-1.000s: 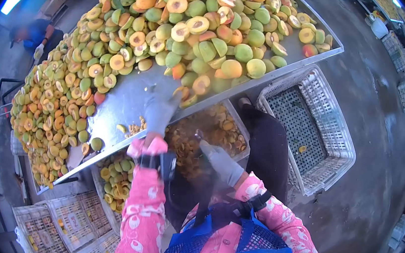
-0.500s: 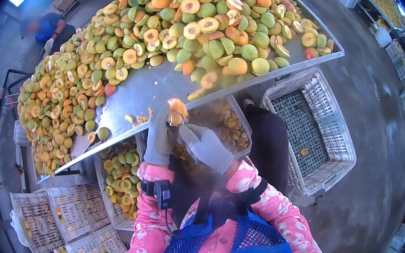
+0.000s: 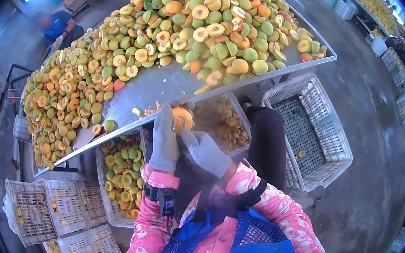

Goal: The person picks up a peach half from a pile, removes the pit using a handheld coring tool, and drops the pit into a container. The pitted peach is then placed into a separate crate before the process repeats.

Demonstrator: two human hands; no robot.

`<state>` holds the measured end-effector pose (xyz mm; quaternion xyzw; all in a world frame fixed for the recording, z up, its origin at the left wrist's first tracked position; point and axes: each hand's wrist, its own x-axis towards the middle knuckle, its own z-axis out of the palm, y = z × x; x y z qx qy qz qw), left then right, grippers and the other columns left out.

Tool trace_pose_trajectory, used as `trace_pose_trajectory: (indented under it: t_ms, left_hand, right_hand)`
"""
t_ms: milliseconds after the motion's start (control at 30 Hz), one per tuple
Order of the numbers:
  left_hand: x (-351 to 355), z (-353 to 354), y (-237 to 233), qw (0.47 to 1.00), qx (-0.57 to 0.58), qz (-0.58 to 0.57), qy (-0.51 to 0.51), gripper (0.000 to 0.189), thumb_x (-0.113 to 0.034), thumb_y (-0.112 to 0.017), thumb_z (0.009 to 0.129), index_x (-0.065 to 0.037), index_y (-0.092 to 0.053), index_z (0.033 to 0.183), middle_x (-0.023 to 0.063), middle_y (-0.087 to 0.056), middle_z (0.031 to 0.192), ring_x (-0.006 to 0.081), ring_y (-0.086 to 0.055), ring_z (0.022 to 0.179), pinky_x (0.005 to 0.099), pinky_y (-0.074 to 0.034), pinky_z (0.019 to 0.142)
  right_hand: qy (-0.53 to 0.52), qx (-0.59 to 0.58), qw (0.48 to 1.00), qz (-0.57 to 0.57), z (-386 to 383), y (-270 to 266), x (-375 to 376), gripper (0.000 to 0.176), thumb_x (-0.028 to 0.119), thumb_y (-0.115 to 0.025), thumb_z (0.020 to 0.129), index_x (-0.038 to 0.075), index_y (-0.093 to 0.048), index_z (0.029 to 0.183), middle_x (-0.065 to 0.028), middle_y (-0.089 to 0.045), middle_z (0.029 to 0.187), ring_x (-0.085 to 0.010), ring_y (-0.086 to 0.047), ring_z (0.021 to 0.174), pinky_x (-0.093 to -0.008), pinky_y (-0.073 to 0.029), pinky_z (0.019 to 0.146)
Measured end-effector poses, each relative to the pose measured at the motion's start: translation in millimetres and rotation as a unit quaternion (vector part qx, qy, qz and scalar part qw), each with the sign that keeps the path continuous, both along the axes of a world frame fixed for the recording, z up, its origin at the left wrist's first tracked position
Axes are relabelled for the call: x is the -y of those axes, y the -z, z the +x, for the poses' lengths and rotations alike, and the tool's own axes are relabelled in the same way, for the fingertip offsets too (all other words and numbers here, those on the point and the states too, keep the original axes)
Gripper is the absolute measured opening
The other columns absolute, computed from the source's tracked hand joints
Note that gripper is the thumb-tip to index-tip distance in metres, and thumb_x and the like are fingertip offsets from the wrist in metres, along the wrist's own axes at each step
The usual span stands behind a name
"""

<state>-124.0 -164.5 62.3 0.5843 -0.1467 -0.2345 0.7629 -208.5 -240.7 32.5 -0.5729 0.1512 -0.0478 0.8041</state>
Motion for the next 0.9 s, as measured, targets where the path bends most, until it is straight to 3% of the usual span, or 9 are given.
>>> trace_pose_trajectory:
  t_ms: [167, 233, 367, 500, 633, 700, 767, 800, 900]
  left_hand:
    - [5, -10, 2, 1.0, -0.006, -0.016, -0.004, 0.047, -0.041, -0.039, 0.102, -0.001, -0.063, 0.101, 0.0039, -0.062, 0.087, 0.0107, -0.056, 0.078, 0.0241, -0.046, 0.072]
    - [7, -9, 3, 1.0, 0.028, -0.006, 0.01, 0.046, -0.041, -0.039, 0.101, -0.002, -0.063, 0.097, 0.0043, -0.062, 0.087, 0.0105, -0.056, 0.077, 0.0244, -0.046, 0.071]
    - [10, -4, 7, 0.995, -0.05, 0.009, 0.09, 0.041, -0.037, -0.046, 0.099, -0.001, -0.064, 0.093, 0.0049, -0.063, 0.084, 0.0111, -0.057, 0.072, 0.0238, -0.046, 0.066]
    - [-9, 16, 44, 0.992, -0.098, 0.078, -0.007, 0.035, -0.034, -0.054, 0.097, -0.001, -0.064, 0.087, 0.0048, -0.063, 0.076, 0.0112, -0.058, 0.063, 0.0228, -0.046, 0.056]
    - [-83, 53, 87, 0.925, -0.043, 0.118, -0.358, 0.028, -0.026, -0.066, 0.088, 0.002, -0.067, 0.085, 0.0085, -0.066, 0.076, 0.0175, -0.06, 0.067, 0.028, -0.049, 0.067]
    - [-147, 78, 108, 0.683, 0.371, 0.504, -0.378, 0.016, -0.015, -0.07, 0.079, 0.0, -0.068, 0.086, 0.0109, -0.066, 0.079, 0.0255, -0.061, 0.075, 0.0331, -0.05, 0.071]
    - [-144, 84, 91, 0.594, 0.441, 0.519, -0.43, 0.014, -0.009, -0.069, 0.074, -0.002, -0.069, 0.086, 0.0132, -0.065, 0.085, 0.0313, -0.06, 0.083, 0.0367, -0.05, 0.075]
    - [-126, 91, 93, 0.637, 0.449, 0.458, -0.426, 0.012, -0.009, -0.068, 0.076, -0.001, -0.069, 0.086, 0.0139, -0.066, 0.092, 0.0304, -0.061, 0.083, 0.0379, -0.049, 0.078]
    - [-30, 86, 73, 0.807, 0.366, 0.39, -0.251, 0.02, -0.009, -0.062, 0.085, 0.001, -0.065, 0.102, 0.0171, -0.065, 0.102, 0.0305, -0.062, 0.095, 0.0371, -0.048, 0.084]
  right_hand:
    - [-0.148, -0.121, 0.967, 0.171, -19, -15, 19, 0.052, 0.058, -0.039, 0.096, 0.011, -0.051, 0.077, 0.0056, -0.034, 0.053, -0.0063, -0.029, 0.039, -0.0234, -0.023, 0.036]
    - [-0.284, -0.106, 0.863, 0.404, -20, -11, 29, 0.055, 0.061, -0.036, 0.095, 0.011, -0.05, 0.079, 0.007, -0.03, 0.052, -0.0049, -0.027, 0.037, -0.0216, -0.021, 0.034]
    - [-0.345, 0.012, 0.755, 0.557, -16, 29, 24, 0.055, 0.061, -0.035, 0.095, 0.011, -0.048, 0.076, 0.0076, -0.028, 0.051, -0.0042, -0.026, 0.036, -0.0205, -0.022, 0.033]
    - [-0.376, 0.048, 0.674, 0.634, -10, 54, 15, 0.054, 0.06, -0.035, 0.095, 0.011, -0.049, 0.079, 0.0071, -0.029, 0.051, -0.0039, -0.025, 0.035, -0.0204, -0.022, 0.031]
    - [-0.355, 0.04, 0.679, 0.642, -3, 68, 25, 0.054, 0.06, -0.037, 0.094, 0.01, -0.052, 0.083, 0.0065, -0.03, 0.052, -0.0036, -0.027, 0.035, -0.0196, -0.021, 0.031]
    - [-0.36, 0.017, 0.704, 0.612, 3, 83, 36, 0.051, 0.058, -0.041, 0.095, 0.01, -0.055, 0.084, 0.0056, -0.032, 0.052, -0.0053, -0.029, 0.036, -0.0227, -0.025, 0.033]
    - [-0.197, -0.251, 0.926, 0.2, 10, 86, 44, 0.048, 0.052, -0.046, 0.096, 0.005, -0.059, 0.092, -0.001, -0.046, 0.055, -0.0119, -0.043, 0.043, -0.0307, -0.038, 0.041]
    - [-0.148, -0.238, 0.957, -0.069, 14, 108, 38, 0.044, 0.042, -0.051, 0.095, 0.0, -0.058, 0.103, -0.0134, -0.061, 0.068, -0.0249, -0.058, 0.059, -0.0382, -0.047, 0.059]
    - [-0.047, -0.111, 0.95, -0.289, 12, 142, 41, 0.039, 0.034, -0.054, 0.094, -0.002, -0.056, 0.108, -0.0224, -0.064, 0.082, -0.0345, -0.062, 0.073, -0.0398, -0.048, 0.068]
